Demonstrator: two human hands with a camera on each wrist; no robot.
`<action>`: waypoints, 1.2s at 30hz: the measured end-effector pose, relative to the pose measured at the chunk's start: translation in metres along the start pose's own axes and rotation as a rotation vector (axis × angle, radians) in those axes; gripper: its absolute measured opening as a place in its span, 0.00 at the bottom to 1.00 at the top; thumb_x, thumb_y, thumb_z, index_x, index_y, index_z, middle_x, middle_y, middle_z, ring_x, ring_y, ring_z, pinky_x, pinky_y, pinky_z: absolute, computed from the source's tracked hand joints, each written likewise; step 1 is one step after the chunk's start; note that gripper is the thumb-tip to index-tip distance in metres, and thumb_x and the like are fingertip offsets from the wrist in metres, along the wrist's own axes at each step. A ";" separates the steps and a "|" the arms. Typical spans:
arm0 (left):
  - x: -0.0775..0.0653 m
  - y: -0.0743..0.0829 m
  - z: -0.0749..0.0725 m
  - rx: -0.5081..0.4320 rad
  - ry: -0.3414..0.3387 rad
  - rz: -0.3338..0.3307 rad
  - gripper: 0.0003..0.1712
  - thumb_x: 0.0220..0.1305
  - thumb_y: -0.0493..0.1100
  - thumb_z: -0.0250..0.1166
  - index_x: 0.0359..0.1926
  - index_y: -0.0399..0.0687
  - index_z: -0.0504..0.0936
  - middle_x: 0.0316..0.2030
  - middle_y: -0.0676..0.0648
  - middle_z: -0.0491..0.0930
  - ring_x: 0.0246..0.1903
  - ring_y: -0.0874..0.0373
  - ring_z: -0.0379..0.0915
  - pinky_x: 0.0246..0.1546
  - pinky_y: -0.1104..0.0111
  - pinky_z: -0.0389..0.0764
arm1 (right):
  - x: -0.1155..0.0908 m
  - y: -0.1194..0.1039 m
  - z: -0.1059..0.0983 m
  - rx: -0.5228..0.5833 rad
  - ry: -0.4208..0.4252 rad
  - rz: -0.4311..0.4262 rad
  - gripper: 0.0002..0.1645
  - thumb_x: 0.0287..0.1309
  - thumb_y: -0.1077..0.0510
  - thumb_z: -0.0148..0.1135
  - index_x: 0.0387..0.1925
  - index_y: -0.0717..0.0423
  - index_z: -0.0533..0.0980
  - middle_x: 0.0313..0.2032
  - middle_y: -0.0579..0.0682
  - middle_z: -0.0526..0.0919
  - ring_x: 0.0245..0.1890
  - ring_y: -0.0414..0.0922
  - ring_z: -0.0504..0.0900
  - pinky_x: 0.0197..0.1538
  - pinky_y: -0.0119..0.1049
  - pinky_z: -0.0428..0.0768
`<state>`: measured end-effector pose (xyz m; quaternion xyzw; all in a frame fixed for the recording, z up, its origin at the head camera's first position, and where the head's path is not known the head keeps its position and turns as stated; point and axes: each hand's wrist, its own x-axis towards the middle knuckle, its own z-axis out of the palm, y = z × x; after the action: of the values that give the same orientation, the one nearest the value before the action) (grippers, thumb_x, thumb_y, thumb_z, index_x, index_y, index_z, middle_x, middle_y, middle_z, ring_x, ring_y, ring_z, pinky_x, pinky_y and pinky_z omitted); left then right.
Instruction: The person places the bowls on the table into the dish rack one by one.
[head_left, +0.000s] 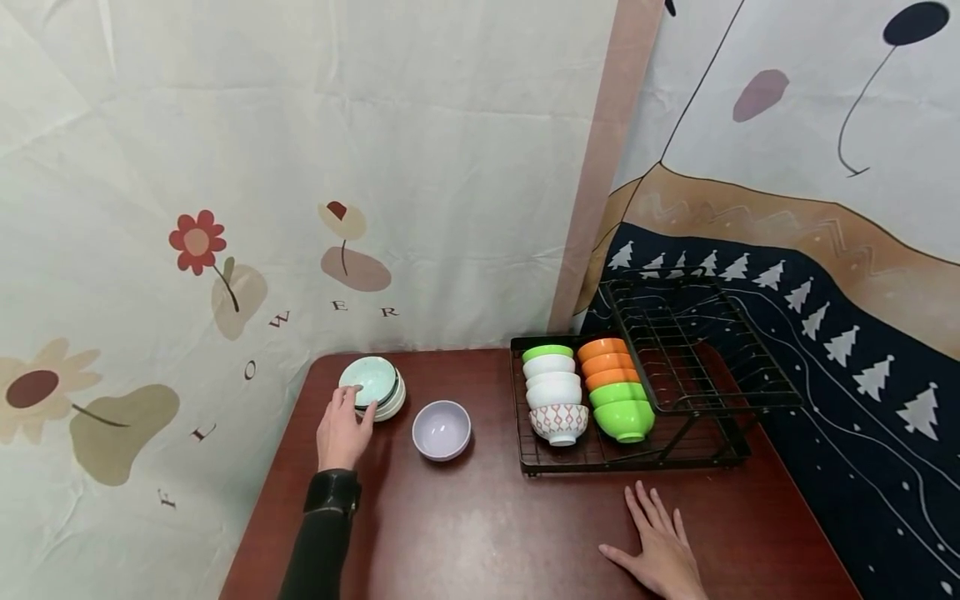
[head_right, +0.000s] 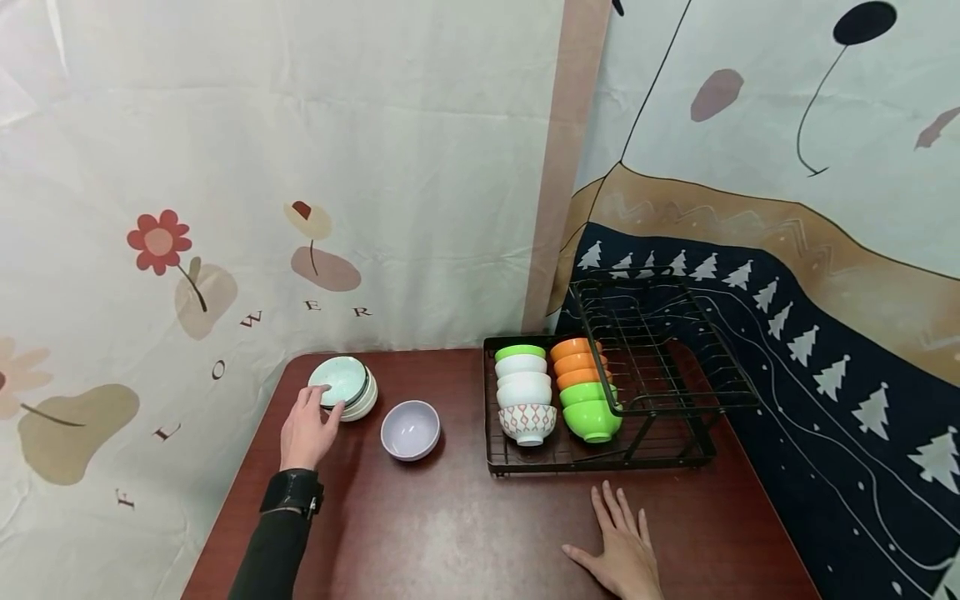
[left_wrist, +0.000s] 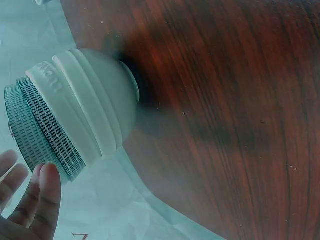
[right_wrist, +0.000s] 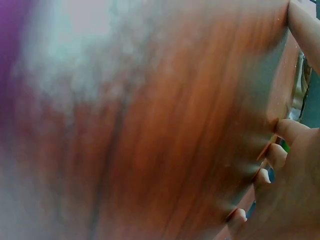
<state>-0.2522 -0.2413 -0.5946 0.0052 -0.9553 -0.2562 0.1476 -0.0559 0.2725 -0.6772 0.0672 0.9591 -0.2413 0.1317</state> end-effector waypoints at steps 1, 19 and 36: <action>0.001 0.001 0.000 0.013 -0.011 0.008 0.25 0.80 0.49 0.67 0.67 0.37 0.80 0.64 0.33 0.79 0.55 0.35 0.80 0.55 0.40 0.83 | 0.000 0.000 0.000 0.002 -0.001 0.001 0.76 0.54 0.19 0.74 0.86 0.61 0.58 0.87 0.69 0.51 0.87 0.74 0.46 0.82 0.81 0.40; -0.016 -0.012 0.117 -0.048 -0.215 0.069 0.35 0.81 0.66 0.60 0.62 0.37 0.79 0.41 0.30 0.90 0.28 0.40 0.88 0.33 0.46 0.87 | 0.000 0.000 -0.002 0.016 -0.008 0.005 0.76 0.54 0.19 0.74 0.87 0.61 0.57 0.87 0.69 0.51 0.87 0.74 0.45 0.82 0.81 0.38; -0.011 -0.013 0.151 0.106 -0.150 0.074 0.13 0.73 0.39 0.62 0.46 0.31 0.85 0.35 0.29 0.88 0.36 0.31 0.88 0.38 0.38 0.88 | 0.000 -0.003 -0.003 0.023 -0.010 0.010 0.76 0.54 0.20 0.74 0.86 0.62 0.57 0.87 0.70 0.51 0.87 0.75 0.45 0.82 0.81 0.38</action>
<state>-0.2858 -0.1782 -0.7289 -0.0416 -0.9754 -0.1993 0.0848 -0.0567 0.2712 -0.6737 0.0724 0.9552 -0.2522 0.1370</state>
